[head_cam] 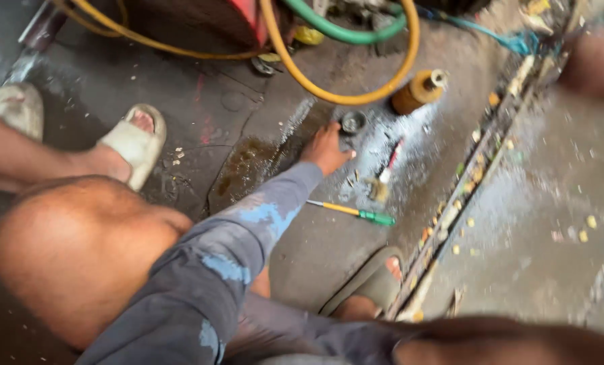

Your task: Cleaning and inspecting motorcycle carburetor components with a brush and fuel.

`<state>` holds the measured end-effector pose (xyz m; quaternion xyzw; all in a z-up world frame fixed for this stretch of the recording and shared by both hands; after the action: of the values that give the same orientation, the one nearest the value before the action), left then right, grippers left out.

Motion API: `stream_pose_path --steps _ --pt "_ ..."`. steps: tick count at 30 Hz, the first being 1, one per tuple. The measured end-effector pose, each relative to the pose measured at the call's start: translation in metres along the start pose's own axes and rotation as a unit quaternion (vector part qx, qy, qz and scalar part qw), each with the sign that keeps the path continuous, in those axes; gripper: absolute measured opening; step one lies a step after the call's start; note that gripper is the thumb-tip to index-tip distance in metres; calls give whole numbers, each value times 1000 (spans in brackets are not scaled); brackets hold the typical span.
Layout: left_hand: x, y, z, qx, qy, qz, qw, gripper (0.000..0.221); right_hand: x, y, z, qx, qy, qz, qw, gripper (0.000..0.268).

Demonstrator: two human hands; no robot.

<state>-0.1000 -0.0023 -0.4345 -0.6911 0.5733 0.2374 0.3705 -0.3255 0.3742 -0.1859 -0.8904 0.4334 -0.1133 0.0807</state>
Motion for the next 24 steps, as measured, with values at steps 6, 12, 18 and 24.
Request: stream_pose_path --steps 6,12,18,24 --pt "-9 -2 -28 -121 -15 -89 989 115 79 82 126 51 30 -4 998 113" --pt "-5 27 15 -237 -89 23 967 86 132 83 125 -15 268 26 963 121" --pt "-26 -2 -18 -281 -166 98 940 66 140 108 158 -30 380 32 924 86" --pt "-40 -27 -29 -233 -186 228 927 64 152 40 116 2 331 37 943 69"
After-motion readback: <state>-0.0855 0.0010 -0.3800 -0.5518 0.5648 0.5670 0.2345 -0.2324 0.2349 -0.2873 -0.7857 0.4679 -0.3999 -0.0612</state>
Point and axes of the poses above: each hand's wrist, its own y-axis towards the middle knuckle, its own z-axis out of the palm, x = y × z, the point moved 3 cm from there along y, towards the middle knuckle, and after that the axes turned 3 degrees about -x, right-handed, at the moved point
